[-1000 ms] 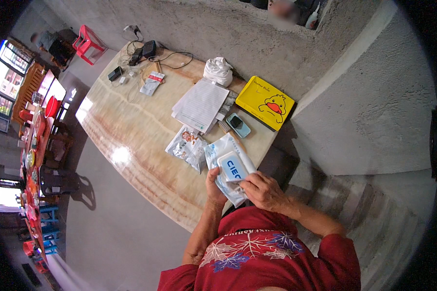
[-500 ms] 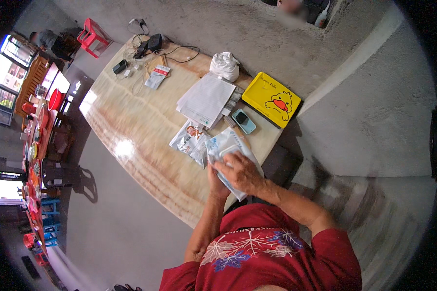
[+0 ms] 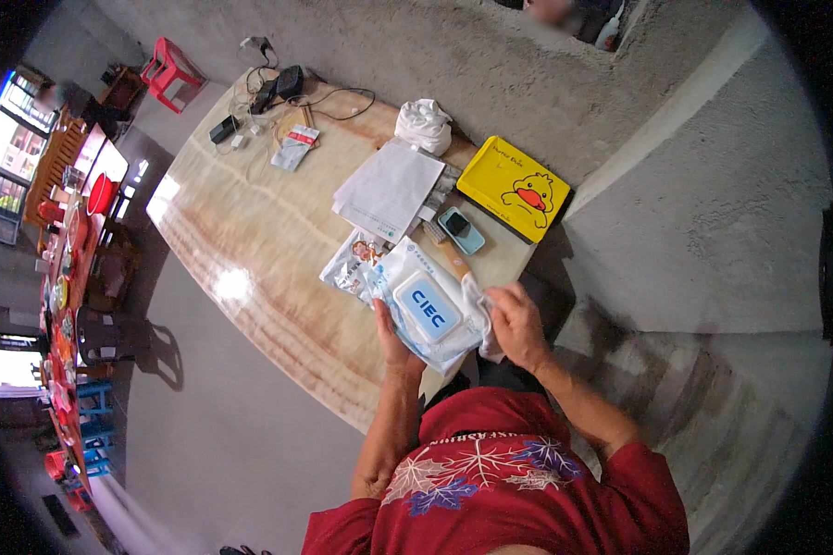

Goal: The person wipes several items on a table using a white wipe. They clean a yellow box, a snack bag, a small black object, a potted plant, and a small black container. Each item is wiped and then placed back on the table or windowsill.

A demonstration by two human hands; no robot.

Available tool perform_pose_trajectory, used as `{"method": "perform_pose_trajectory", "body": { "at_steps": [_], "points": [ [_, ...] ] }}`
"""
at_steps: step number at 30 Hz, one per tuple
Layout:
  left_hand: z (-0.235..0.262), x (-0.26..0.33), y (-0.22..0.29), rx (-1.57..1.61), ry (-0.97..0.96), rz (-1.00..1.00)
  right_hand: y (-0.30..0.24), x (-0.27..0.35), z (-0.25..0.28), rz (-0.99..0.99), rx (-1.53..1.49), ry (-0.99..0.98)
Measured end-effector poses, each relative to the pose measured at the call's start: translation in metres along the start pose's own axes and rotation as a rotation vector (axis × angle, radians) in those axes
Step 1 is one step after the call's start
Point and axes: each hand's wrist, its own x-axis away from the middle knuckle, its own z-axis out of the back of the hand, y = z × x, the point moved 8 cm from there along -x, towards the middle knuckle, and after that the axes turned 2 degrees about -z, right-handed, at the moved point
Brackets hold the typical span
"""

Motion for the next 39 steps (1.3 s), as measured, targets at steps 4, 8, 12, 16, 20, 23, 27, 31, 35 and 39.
{"method": "perform_pose_trajectory", "body": {
  "at_steps": [4,8,12,16,20,23,27,31,35,39],
  "points": [
    [-0.014,0.007,0.000,-0.031,0.002,-0.004,0.049,0.009,-0.033,-0.773,-0.885,-0.047],
    [-0.021,0.012,-0.001,-0.087,-0.007,0.047,0.015,0.004,-0.049,-0.621,-1.016,-0.202],
    [0.002,0.008,0.003,-0.257,0.102,0.050,0.000,-0.008,-0.030,-0.450,-0.656,-0.243],
    [0.015,0.016,0.031,-0.887,0.442,-0.180,-0.020,-0.012,-0.017,-0.328,-0.426,-0.144],
    [-0.029,0.022,0.022,-0.716,0.177,-0.191,-0.049,-0.002,-0.022,-0.012,-0.178,-0.031],
    [0.011,0.010,0.001,-0.507,0.138,-0.200,-0.077,0.014,-0.041,0.193,-0.079,-0.152],
    [-0.005,0.020,-0.008,-0.160,0.082,0.013,-0.102,0.011,-0.035,0.356,0.004,-0.156],
    [0.002,0.022,-0.006,-0.344,0.157,-0.065,-0.113,-0.008,-0.039,0.508,0.153,-0.143],
    [-0.040,0.039,-0.021,-0.272,0.165,0.015,-0.112,-0.046,-0.028,0.463,0.175,0.009],
    [-0.038,0.040,-0.032,-0.552,-0.070,-0.003,-0.073,-0.083,-0.022,0.224,0.029,0.123]
  ]
}}
